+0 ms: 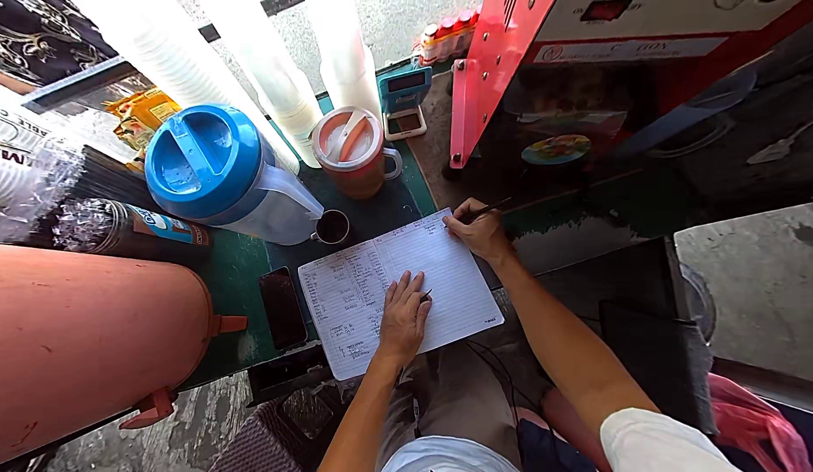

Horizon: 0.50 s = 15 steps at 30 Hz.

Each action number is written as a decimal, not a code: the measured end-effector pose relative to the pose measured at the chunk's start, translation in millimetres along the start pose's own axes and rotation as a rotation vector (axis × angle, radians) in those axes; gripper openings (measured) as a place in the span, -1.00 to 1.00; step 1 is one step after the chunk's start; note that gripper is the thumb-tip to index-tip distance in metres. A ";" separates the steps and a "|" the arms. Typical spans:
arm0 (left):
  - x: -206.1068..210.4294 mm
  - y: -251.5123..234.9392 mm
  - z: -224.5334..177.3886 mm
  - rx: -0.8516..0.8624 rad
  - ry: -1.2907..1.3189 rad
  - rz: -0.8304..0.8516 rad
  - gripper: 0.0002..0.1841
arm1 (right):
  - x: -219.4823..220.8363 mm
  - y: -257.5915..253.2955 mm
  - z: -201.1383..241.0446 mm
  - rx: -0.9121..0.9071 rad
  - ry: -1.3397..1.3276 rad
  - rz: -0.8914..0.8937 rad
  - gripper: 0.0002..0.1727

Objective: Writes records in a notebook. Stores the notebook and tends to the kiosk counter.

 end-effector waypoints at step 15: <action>-2.3 1.2 -1.9 -0.008 0.013 -0.019 -0.51 | -7.2 -8.2 -7.3 0.104 -0.118 -0.070 -0.81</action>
Point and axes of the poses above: each hand's wrist, its own y-axis away from the middle knuckle, its own x-axis out of the palm, z = x × y, the point moved 3 cm from there along -y, towards the middle knuckle, and after that the axes turned 10 degrees about -y, right-handed, at the moved point
